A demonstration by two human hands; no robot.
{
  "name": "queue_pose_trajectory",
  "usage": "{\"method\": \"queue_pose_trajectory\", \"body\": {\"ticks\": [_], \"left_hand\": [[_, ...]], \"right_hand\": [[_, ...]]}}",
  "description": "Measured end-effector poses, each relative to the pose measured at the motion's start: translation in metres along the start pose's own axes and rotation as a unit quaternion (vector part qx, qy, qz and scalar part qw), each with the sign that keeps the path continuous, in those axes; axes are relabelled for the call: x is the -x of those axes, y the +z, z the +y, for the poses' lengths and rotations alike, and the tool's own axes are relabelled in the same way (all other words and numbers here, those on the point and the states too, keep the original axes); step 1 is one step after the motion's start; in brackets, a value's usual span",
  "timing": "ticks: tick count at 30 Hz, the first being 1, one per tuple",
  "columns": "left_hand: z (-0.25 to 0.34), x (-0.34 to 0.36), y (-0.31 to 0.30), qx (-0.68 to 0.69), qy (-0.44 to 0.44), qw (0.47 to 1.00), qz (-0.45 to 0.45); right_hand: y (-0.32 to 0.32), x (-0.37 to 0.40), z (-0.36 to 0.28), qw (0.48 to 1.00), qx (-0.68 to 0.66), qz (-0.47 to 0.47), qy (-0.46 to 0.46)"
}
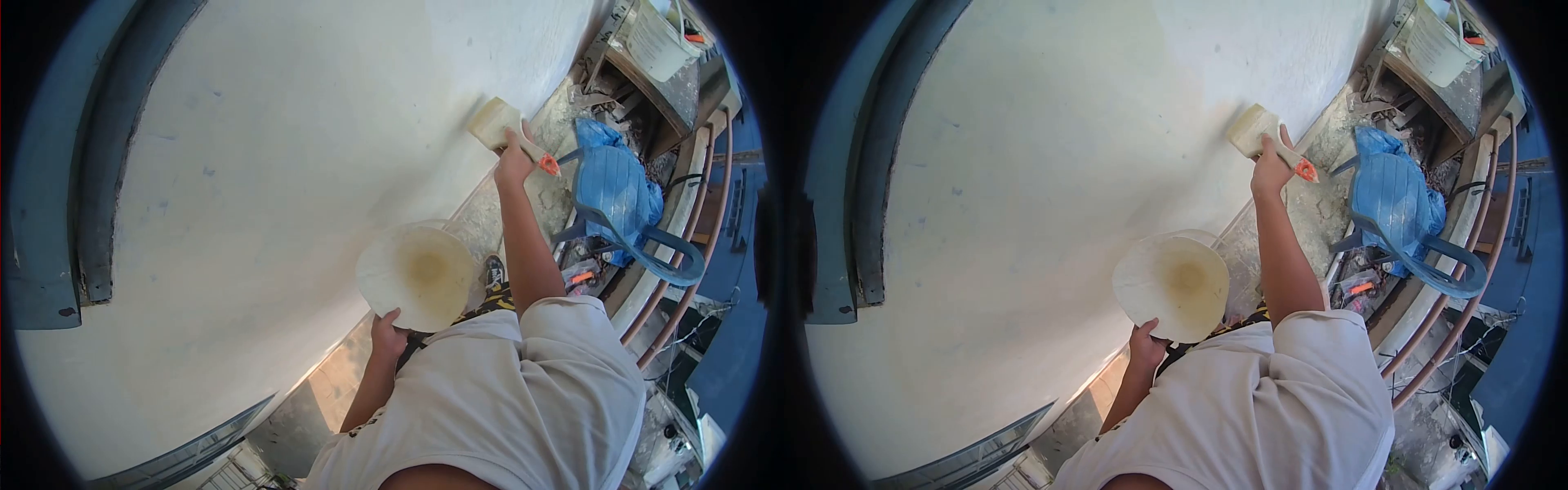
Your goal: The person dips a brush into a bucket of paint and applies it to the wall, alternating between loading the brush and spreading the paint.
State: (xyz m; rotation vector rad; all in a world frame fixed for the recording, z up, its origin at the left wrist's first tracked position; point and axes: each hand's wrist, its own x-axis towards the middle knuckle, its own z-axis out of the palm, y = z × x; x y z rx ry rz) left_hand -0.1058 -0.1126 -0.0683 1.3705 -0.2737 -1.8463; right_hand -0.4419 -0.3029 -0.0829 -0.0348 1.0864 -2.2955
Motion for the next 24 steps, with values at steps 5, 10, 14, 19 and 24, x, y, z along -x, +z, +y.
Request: {"method": "queue_pose_trajectory", "body": {"ticks": [5,10,14,19,24], "left_hand": [[0.003,-0.007,-0.005,0.000,-0.001,0.999,-0.040],[0.003,-0.006,-0.006,-0.013,-0.035,0.999,-0.013],[0.002,-0.010,-0.009,-0.009,-0.010,1.000,-0.019],[0.007,-0.005,-0.006,-0.005,-0.027,0.999,-0.026],[0.006,-0.014,0.002,-0.013,-0.022,0.999,-0.021]], "right_hand": [[0.013,-0.009,0.067,0.996,0.074,0.056,0.000],[0.037,0.042,-0.028,0.998,-0.002,-0.042,0.040],[0.017,0.042,0.000,0.998,0.043,-0.025,-0.024],[0.059,0.068,-0.018,0.995,0.073,-0.055,0.043],[0.056,0.060,-0.083,0.993,-0.057,-0.098,-0.014]]}}
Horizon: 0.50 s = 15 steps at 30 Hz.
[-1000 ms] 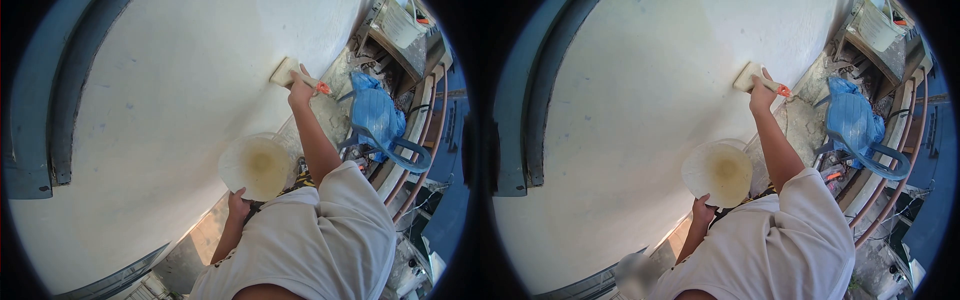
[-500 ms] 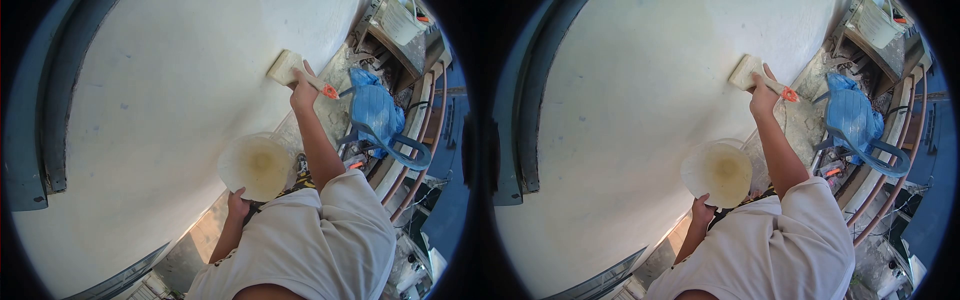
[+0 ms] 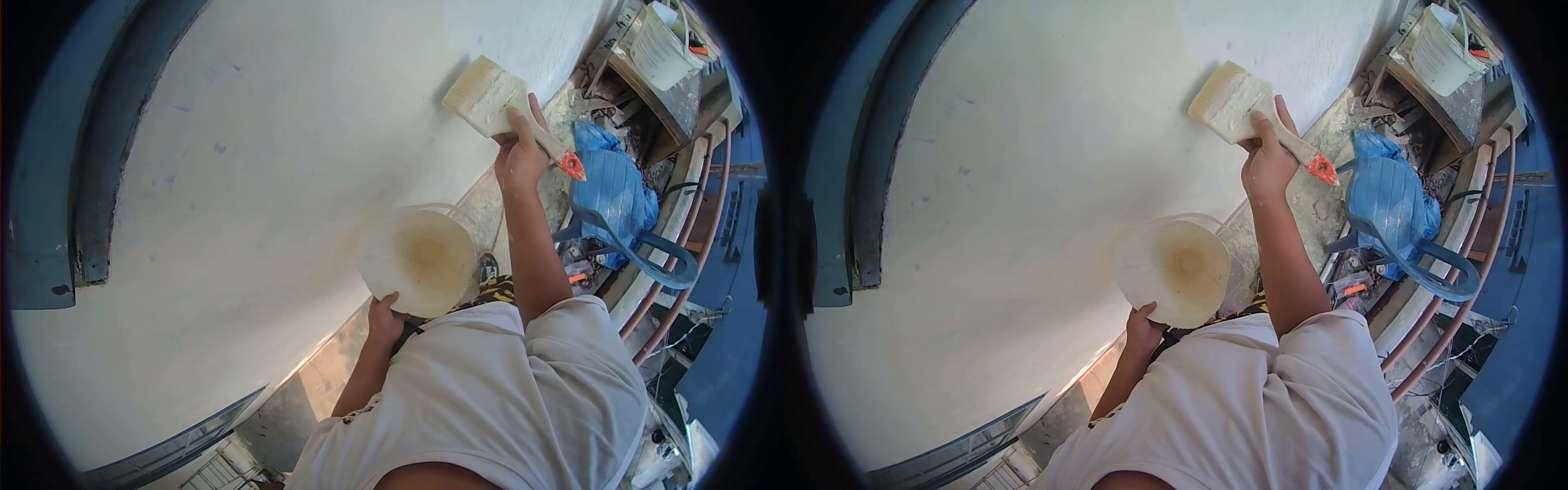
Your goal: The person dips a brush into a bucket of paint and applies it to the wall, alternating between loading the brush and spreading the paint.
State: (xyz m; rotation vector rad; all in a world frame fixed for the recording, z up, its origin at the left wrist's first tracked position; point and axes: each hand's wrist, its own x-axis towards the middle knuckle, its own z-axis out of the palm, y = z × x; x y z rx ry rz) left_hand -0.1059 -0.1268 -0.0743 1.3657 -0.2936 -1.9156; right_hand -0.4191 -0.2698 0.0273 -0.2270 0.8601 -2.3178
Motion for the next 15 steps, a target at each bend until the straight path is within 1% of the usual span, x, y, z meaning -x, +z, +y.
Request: {"method": "queue_pose_trajectory", "body": {"ticks": [1,2,4,6,8,9,11,12,14,15], "left_hand": [[0.000,-0.001,0.001,0.000,0.001,1.000,-0.001],[-0.001,-0.001,0.001,0.002,0.009,1.000,-0.001],[-0.005,0.000,-0.001,0.006,0.022,1.000,0.001],[-0.006,0.001,0.003,0.013,0.023,1.000,-0.007],[-0.005,0.002,0.014,0.022,0.024,0.999,-0.010],[-0.003,0.004,0.019,0.006,0.021,1.000,0.012],[-0.009,0.005,0.013,-0.012,0.023,0.999,0.044],[-0.009,0.003,0.017,-0.010,0.020,0.999,0.045],[-0.006,0.010,0.026,0.015,0.012,0.998,0.057],[-0.005,0.011,0.028,0.009,0.013,0.999,0.050]], "right_hand": [[-0.014,-0.008,0.003,1.000,0.011,0.014,-0.008],[-0.032,-0.015,0.018,1.000,0.010,0.014,-0.008],[-0.072,-0.024,0.061,0.988,0.103,0.119,-0.002],[-0.072,-0.015,0.093,0.978,0.138,0.138,0.079],[-0.033,-0.004,0.103,0.982,0.173,0.059,0.051],[-0.018,0.000,0.091,0.981,0.173,0.062,0.056],[0.016,0.005,0.046,0.996,0.050,0.044,0.068],[0.022,0.002,0.028,0.995,0.053,0.044,0.068],[0.016,0.000,-0.004,1.000,0.000,0.003,0.025],[0.007,-0.008,-0.008,1.000,0.005,0.020,0.008]]}}
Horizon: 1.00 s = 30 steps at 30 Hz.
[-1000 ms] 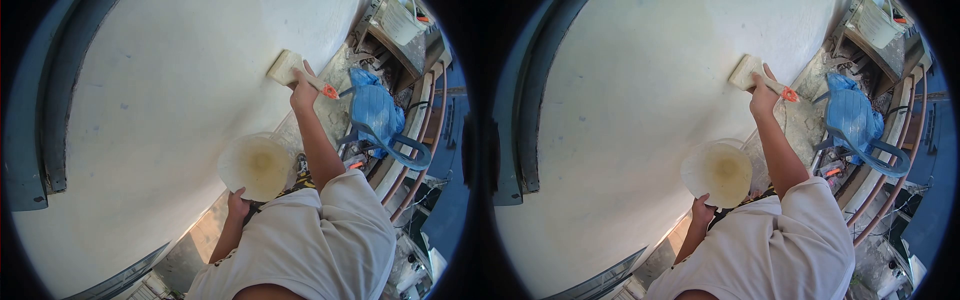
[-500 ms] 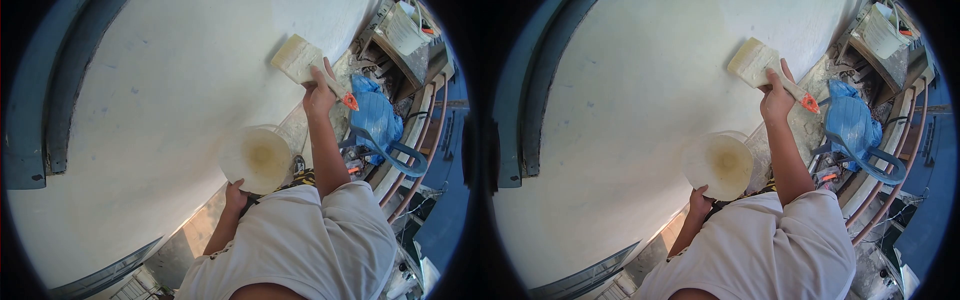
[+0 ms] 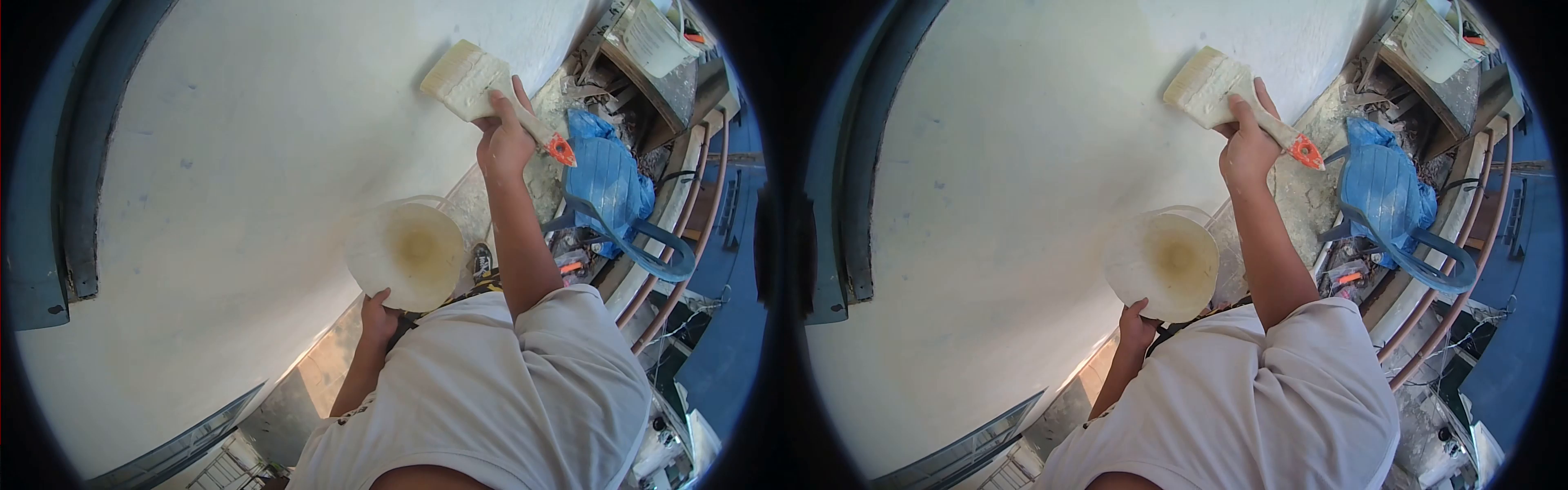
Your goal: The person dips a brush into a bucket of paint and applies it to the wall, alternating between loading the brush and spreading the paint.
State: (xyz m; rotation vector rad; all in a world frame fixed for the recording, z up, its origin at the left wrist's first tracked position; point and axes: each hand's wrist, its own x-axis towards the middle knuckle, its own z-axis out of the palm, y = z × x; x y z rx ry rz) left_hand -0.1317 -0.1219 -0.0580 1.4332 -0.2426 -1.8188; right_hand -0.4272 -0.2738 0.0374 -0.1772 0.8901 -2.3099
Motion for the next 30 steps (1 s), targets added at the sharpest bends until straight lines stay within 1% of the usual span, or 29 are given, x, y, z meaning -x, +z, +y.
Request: {"method": "queue_pose_trajectory", "body": {"ticks": [1,2,3,5,6,8,9,11,12,14,15,17,18,19,20,21,23,24,26,29,30], "left_hand": [[-0.001,-0.001,0.000,0.001,-0.002,1.000,-0.003],[-0.002,-0.001,-0.003,0.009,0.004,1.000,-0.013],[-0.004,-0.002,-0.005,0.018,0.011,1.000,-0.023],[-0.004,0.001,-0.006,0.019,0.016,1.000,-0.014],[-0.006,0.001,-0.009,0.030,0.022,0.999,-0.025],[-0.006,0.000,-0.007,0.046,0.023,0.997,-0.050],[-0.007,0.001,-0.004,0.047,0.025,0.997,-0.048],[-0.007,0.003,-0.001,0.012,0.026,1.000,-0.008],[-0.009,0.001,0.000,0.028,0.018,0.999,-0.010],[-0.015,0.000,0.002,0.038,0.015,0.999,-0.010],[-0.015,-0.001,0.003,0.043,0.016,0.999,-0.016],[-0.015,0.002,0.009,0.052,0.024,0.998,-0.028],[-0.015,0.003,0.012,0.060,0.029,0.997,-0.037],[-0.016,0.002,0.013,0.063,0.033,0.997,-0.039],[-0.018,0.004,0.011,0.061,0.032,0.997,-0.032],[-0.020,0.005,0.011,0.058,0.030,0.998,-0.025],[-0.019,0.007,0.018,0.052,0.029,0.998,-0.024],[-0.020,0.013,0.015,0.046,0.023,0.999,-0.018],[-0.023,0.018,0.011,0.043,0.017,0.999,-0.011],[-0.026,0.018,0.015,0.041,0.012,0.999,0.003],[-0.027,0.019,0.014,0.044,0.021,0.999,0.013]], "right_hand": [[-0.011,-0.013,-0.002,1.000,0.003,0.015,-0.017],[-0.031,-0.027,0.009,0.998,0.038,0.052,-0.020],[-0.056,-0.039,0.028,0.998,0.036,0.049,-0.022],[-0.095,-0.062,0.069,0.989,0.104,0.104,-0.006],[-0.092,-0.071,0.082,0.990,0.100,0.102,-0.009],[-0.075,-0.086,0.101,0.987,0.122,0.096,0.039],[-0.060,-0.087,0.098,0.987,0.121,0.095,0.041],[-0.023,-0.083,0.068,0.995,0.054,0.080,0.030],[-0.019,-0.082,0.051,0.995,0.057,0.081,0.032],[-0.027,-0.077,0.018,1.000,0.010,0.010,0.021],[-0.038,-0.077,0.012,1.000,0.011,0.007,0.022],[-0.058,-0.082,0.016,0.999,0.040,0.008,0.001],[-0.066,-0.085,0.035,0.999,0.037,0.002,-0.001],[-0.080,-0.089,0.062,0.996,0.077,0.042,0.016],[-0.090,-0.090,0.075,0.989,0.118,0.086,0.035],[-0.080,-0.094,0.081,0.989,0.119,0.086,0.036],[-0.046,-0.098,0.096,0.989,0.131,0.068,-0.015],[-0.037,-0.089,0.080,0.988,0.133,0.076,-0.007],[-0.018,-0.076,0.027,0.998,0.030,0.006,0.048],[-0.054,-0.072,0.021,0.999,0.033,0.011,0.023],[-0.072,-0.068,0.033,0.997,0.076,0.031,0.008]]}}
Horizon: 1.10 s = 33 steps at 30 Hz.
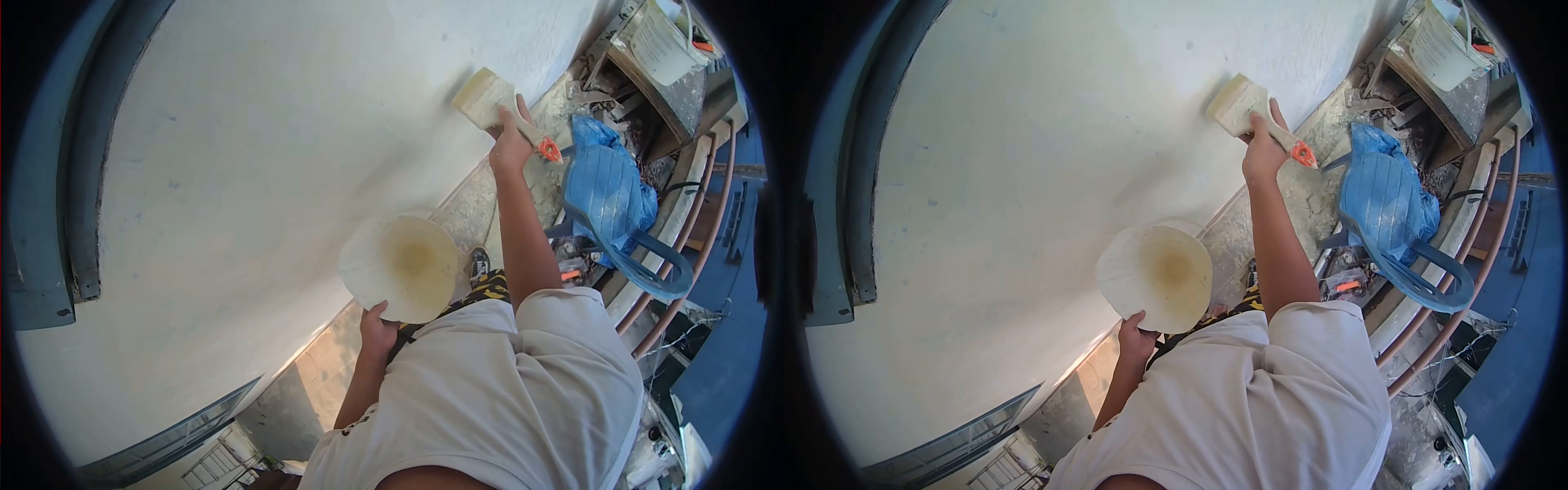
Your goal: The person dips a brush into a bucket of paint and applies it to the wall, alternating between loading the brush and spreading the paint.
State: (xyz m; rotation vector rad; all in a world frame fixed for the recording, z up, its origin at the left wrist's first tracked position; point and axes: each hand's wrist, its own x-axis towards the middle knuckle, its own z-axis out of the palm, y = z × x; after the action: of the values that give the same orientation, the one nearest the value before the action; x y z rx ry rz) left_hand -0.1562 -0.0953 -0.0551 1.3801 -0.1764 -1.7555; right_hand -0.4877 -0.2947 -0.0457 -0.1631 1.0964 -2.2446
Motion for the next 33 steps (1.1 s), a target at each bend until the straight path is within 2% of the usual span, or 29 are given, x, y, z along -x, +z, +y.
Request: {"method": "queue_pose_trajectory", "body": {"ticks": [1,3,5,7,8,9,11,13,15,17,18,19,20,21,25,27,29,31,33], "left_hand": [[0.000,0.000,0.000,0.003,0.010,1.000,0.008],[-0.001,0.001,-0.005,0.002,0.013,1.000,0.006],[0.001,-0.002,-0.001,-0.001,0.016,1.000,0.002],[0.006,0.002,-0.003,-0.028,0.013,0.999,0.022],[0.006,0.003,-0.003,-0.026,0.023,0.999,0.028],[0.007,0.005,-0.005,-0.026,0.021,0.999,0.036],[0.006,0.005,-0.003,0.013,0.010,1.000,0.018],[0.007,0.006,0.000,0.014,0.014,1.000,0.015],[0.009,0.005,0.002,-0.006,0.022,0.999,0.037],[0.010,0.003,0.000,0.002,0.018,1.000,0.018],[0.010,0.004,-0.001,0.009,0.010,1.000,0.002],[0.010,0.000,0.005,0.007,0.011,1.000,-0.002],[0.010,-0.001,0.008,0.002,0.016,1.000,0.012],[0.009,0.004,0.008,-0.005,0.017,0.999,0.033],[0.008,0.006,0.007,-0.004,0.009,1.000,0.022],[0.012,0.004,0.012,-0.021,0.008,0.999,0.028],[0.014,0.004,0.010,-0.016,0.019,0.999,0.022],[0.015,0.011,0.005,-0.008,0.018,0.999,0.048],[0.016,0.021,-0.001,-0.035,0.020,0.998,0.058]], "right_hand": [[-0.016,0.000,0.027,1.000,-0.002,0.001,0.002],[-0.046,-0.002,0.088,0.996,0.032,0.077,0.024],[-0.050,-0.011,0.143,0.991,0.102,0.073,0.038],[-0.008,-0.004,0.112,0.989,0.105,0.088,0.063],[0.008,0.002,0.084,0.993,0.042,0.076,0.076],[0.016,0.007,0.060,0.994,-0.018,0.064,0.090],[0.006,0.010,0.035,0.995,-0.019,0.033,0.091],[-0.009,0.008,0.031,0.997,-0.041,0.046,0.036],[-0.020,0.007,0.062,0.997,-0.023,0.064,0.042],[-0.031,-0.001,0.107,0.994,0.016,0.094,0.052],[-0.012,0.003,0.104,0.991,0.023,0.095,0.095],[0.007,-0.001,0.103,0.991,0.117,0.069,0.004],[0.010,-0.004,0.095,0.995,0.042,0.070,0.057],[0.019,0.004,0.059,0.990,-0.029,0.075,0.114],[-0.007,0.009,0.012,0.992,-0.070,0.019,0.103],[-0.024,0.003,0.012,0.979,-0.162,-0.007,0.122],[-0.058,-0.007,0.047,0.968,-0.197,-0.012,0.156],[-0.086,-0.006,0.087,0.908,-0.326,0.019,0.263],[-0.094,-0.002,0.133,0.901,-0.319,0.037,0.292]]}}
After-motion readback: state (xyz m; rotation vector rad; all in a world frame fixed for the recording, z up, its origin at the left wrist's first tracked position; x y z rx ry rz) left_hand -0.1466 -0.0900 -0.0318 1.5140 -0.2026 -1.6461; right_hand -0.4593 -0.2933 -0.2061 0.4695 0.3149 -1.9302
